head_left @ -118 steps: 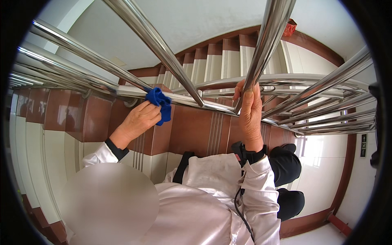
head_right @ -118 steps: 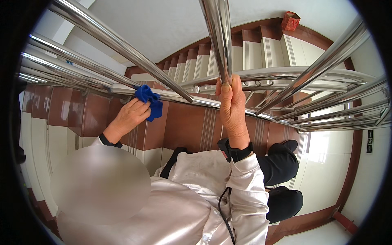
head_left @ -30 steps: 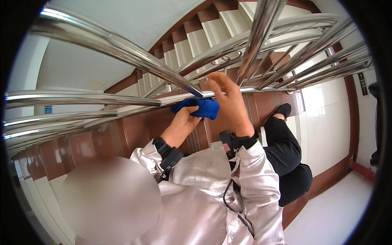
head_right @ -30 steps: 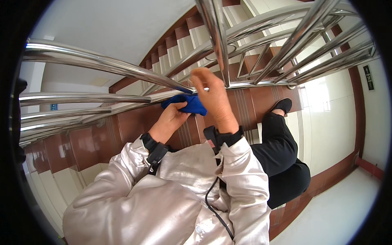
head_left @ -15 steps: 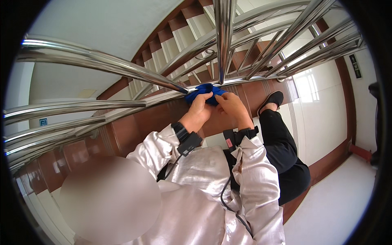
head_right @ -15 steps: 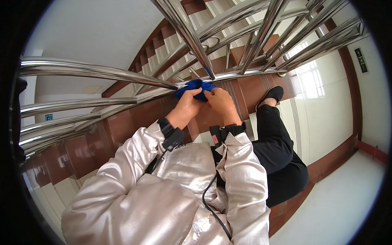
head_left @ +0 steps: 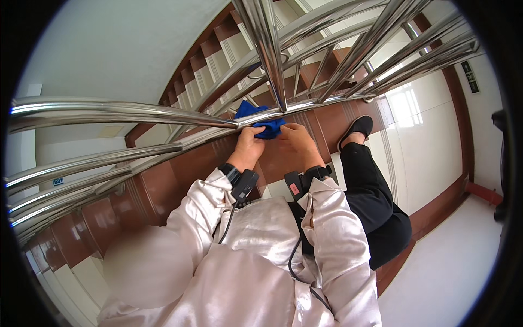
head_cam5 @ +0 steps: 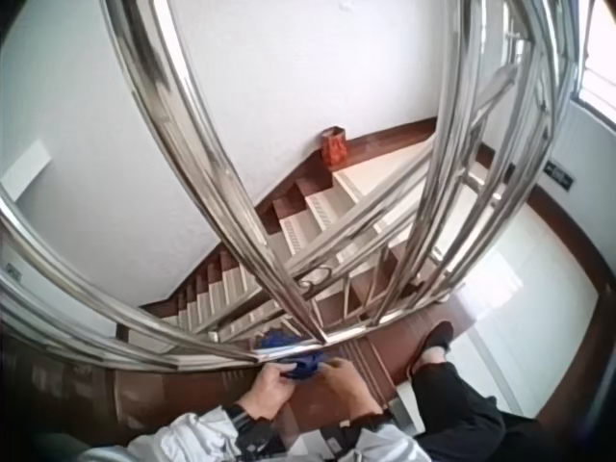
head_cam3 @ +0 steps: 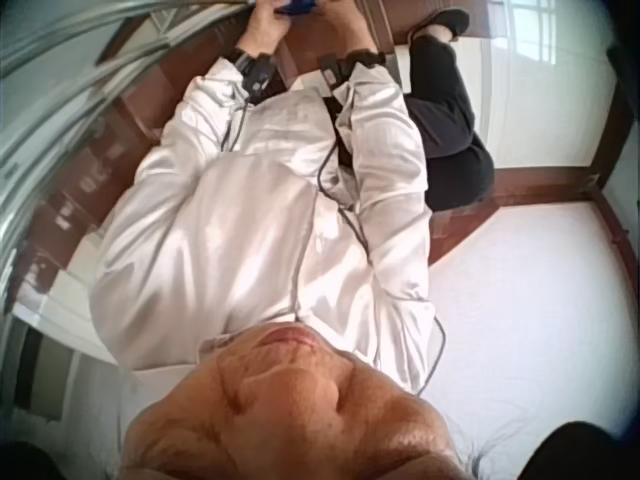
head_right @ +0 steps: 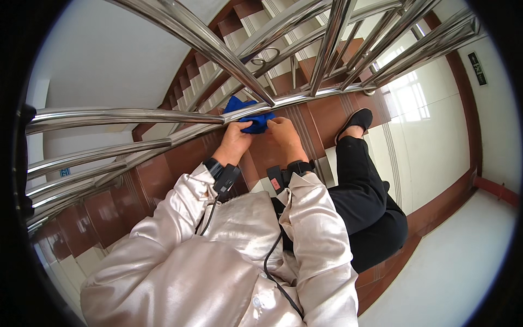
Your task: The person wipes the metal stair railings with a blue cloth while ascending the stairs. They hold the railing with one hand and wipe with the other, moving progressively upward along the curved handrail.
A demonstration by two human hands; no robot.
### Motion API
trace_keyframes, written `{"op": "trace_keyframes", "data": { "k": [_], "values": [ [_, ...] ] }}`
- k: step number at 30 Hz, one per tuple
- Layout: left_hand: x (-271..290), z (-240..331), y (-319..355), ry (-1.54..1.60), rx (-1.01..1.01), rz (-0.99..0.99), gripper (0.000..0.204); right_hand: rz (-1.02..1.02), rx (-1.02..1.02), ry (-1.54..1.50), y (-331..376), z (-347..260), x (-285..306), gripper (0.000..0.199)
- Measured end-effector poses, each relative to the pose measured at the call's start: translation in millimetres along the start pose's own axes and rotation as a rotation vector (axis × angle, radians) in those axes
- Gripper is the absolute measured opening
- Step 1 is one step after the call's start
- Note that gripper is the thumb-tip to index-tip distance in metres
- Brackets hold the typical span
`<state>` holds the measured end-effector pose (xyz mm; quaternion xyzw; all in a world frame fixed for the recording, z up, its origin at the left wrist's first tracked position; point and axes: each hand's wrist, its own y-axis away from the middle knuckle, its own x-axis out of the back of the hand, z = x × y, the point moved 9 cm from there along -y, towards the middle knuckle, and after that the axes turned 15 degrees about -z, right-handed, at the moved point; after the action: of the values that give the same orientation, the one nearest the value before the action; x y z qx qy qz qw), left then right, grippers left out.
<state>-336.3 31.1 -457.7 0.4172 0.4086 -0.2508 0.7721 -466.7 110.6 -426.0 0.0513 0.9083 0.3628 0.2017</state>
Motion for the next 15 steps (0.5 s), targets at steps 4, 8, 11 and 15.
{"op": "trace_keyframes", "data": {
  "k": [4,8,11,15],
  "values": [
    [-13,8,16,-0.035,-0.046,0.105,0.036,0.014,0.056,-0.119,-1,-4,-17,0.042],
    [-32,3,15,-0.024,-0.030,0.033,0.035,0.075,0.008,-0.273,1,2,-20,0.042],
    [-46,-17,6,0.006,0.054,0.001,0.037,0.159,-0.098,-0.455,9,11,-13,0.043],
    [-48,-39,-12,0.025,0.101,0.035,0.037,0.104,-0.073,-0.711,17,22,-15,0.050]
  ]
}}
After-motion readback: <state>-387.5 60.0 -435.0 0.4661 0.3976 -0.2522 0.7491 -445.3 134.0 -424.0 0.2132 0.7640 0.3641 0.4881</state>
